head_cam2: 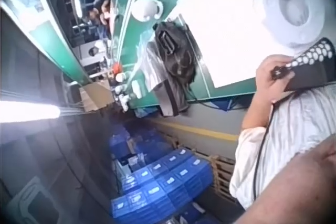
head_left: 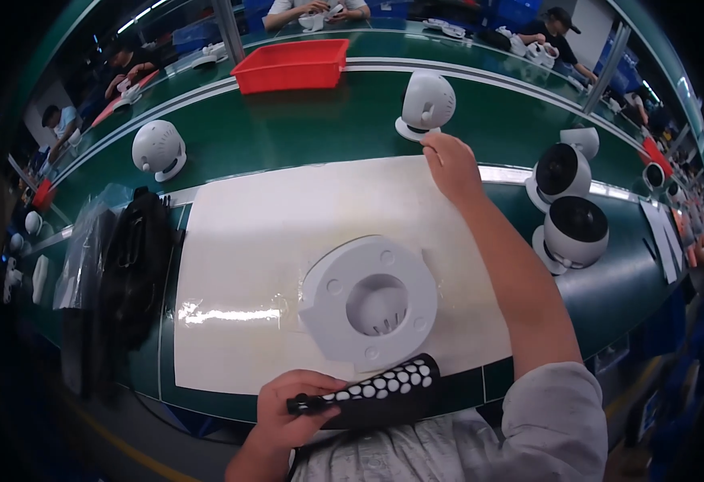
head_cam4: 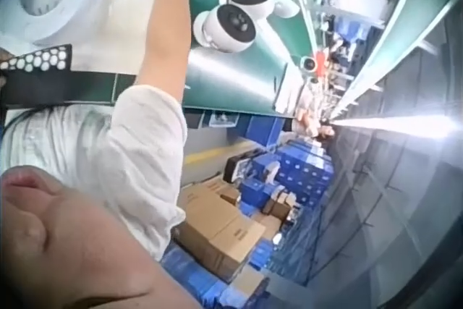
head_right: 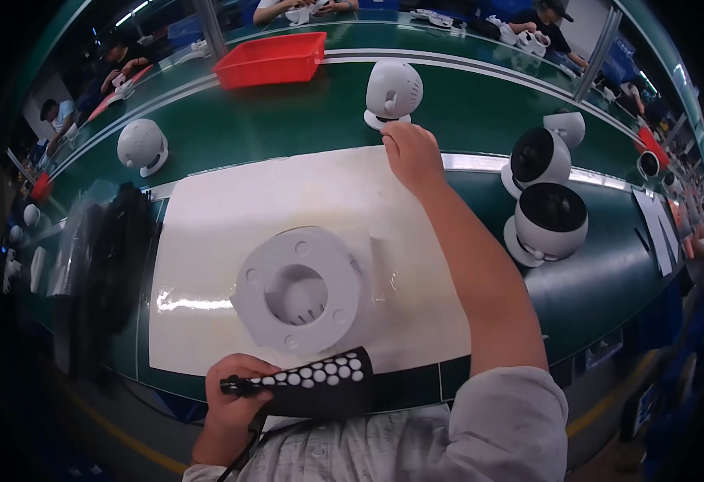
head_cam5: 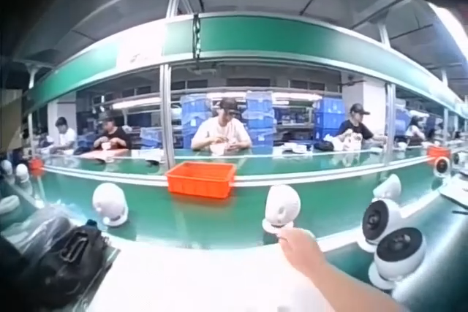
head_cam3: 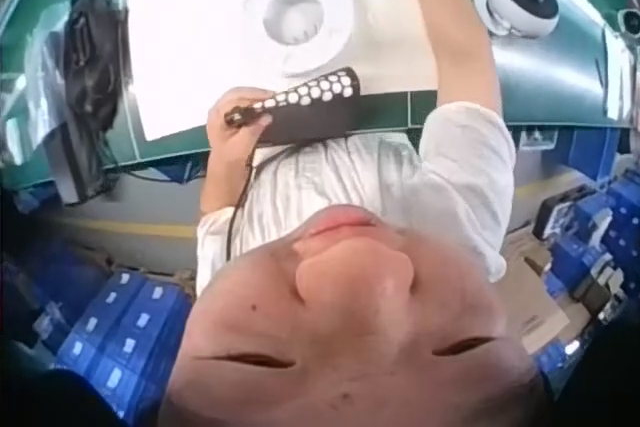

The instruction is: The worker is assembling the internal and external components of dome-style security cameras on a factory production line.

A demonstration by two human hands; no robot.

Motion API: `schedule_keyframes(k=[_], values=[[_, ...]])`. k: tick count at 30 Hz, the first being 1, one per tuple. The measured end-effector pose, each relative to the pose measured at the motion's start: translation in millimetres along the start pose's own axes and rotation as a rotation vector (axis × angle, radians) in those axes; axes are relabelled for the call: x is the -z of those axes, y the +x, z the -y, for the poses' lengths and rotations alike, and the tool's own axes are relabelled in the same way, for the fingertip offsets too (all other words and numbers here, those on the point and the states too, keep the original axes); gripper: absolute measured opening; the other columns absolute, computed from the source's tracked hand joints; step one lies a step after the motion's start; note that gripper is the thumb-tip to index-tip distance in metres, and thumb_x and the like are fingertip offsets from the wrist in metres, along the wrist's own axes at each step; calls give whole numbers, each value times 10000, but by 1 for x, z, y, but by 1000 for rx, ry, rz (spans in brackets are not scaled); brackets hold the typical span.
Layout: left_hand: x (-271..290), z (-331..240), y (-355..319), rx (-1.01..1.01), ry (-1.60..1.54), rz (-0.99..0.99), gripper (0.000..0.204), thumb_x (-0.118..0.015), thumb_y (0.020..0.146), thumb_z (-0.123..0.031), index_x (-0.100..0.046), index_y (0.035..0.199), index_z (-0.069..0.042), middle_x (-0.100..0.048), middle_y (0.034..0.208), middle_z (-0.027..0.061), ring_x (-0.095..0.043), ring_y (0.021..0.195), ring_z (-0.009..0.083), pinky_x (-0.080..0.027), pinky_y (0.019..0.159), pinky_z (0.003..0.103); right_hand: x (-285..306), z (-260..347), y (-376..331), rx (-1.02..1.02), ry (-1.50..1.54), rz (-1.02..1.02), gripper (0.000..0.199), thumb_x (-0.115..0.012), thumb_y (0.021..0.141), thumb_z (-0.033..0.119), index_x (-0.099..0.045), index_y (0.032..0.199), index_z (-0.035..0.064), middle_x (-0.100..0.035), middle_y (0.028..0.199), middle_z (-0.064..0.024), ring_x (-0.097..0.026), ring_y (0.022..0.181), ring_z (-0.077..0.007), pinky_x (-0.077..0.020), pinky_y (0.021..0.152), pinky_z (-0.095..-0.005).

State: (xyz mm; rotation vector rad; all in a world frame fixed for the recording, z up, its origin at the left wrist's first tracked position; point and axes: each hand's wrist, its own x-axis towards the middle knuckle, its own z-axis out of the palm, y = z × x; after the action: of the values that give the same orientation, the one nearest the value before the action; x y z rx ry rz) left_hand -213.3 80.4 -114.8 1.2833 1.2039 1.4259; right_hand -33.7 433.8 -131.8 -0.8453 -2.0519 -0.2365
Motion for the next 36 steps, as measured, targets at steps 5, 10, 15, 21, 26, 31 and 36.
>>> schedule_keyframes(k=[5, 10, 15, 21, 26, 31, 36], values=[[8, -6, -16, -122, -6, -77, 209, -678, 579, 37, -560, 752, 47, -597, 853, 173, -597, 752, 235, -474, 670, 282, 107, 97, -7, 139, 779, -41, 113, -485, 796, 117, -527, 868, 41, -546, 843, -105, -526, 752, -212, -419, 666, -303], [6, -25, -16, -497, 120, -174, 225, -714, 590, -52, -573, 755, 7, -601, 796, 151, -599, 652, 229, -491, 570, 289, 189, 182, -21, 434, 1006, 218, 315, -676, 669, 244, -592, 920, 74, -555, 972, -82, -529, 890, -253, -403, 761, -345], [-8, -50, -22, -529, 3, -321, 195, -703, 652, -115, -541, 703, -20, -579, 772, 136, -602, 642, 234, -504, 546, 319, 189, 201, -35, 183, 1061, 574, 299, -657, 676, 112, -566, 956, 58, -550, 927, -86, -537, 857, -247, -416, 723, -329], [-11, -50, -20, -156, -275, -302, 322, -721, 560, 34, -565, 841, 26, -589, 870, 157, -606, 691, 230, -495, 655, 311, 179, 196, -41, 54, 1114, 662, 251, -667, 645, -5, -599, 886, 21, -584, 793, -93, -561, 681, -206, -420, 589, -274], [-5, -45, -21, -316, 257, -295, 188, -711, 605, 0, -591, 750, 11, -597, 693, 101, -569, 622, 173, -441, 566, 253, 181, 195, -37, 26, 1094, 714, 247, -639, 661, -27, -591, 899, 20, -589, 821, -85, -565, 724, -170, -421, 624, -251], [-3, -37, -19, -367, 231, -293, 185, -715, 613, -30, -578, 733, 6, -583, 711, 97, -550, 612, 166, -423, 550, 255, 194, 193, -25, -104, 1075, 820, 306, -624, 666, -15, -549, 962, 4, -586, 939, -96, -547, 868, -145, -416, 753, -238], [-5, -37, -21, -425, 207, -334, 176, -716, 614, -22, -580, 723, 4, -575, 679, 87, -547, 602, 166, -416, 536, 243, 196, 190, -26, -179, 1138, 794, 267, -621, 667, -28, -556, 924, -4, -584, 966, -122, -555, 889, -181, -431, 757, -265]])
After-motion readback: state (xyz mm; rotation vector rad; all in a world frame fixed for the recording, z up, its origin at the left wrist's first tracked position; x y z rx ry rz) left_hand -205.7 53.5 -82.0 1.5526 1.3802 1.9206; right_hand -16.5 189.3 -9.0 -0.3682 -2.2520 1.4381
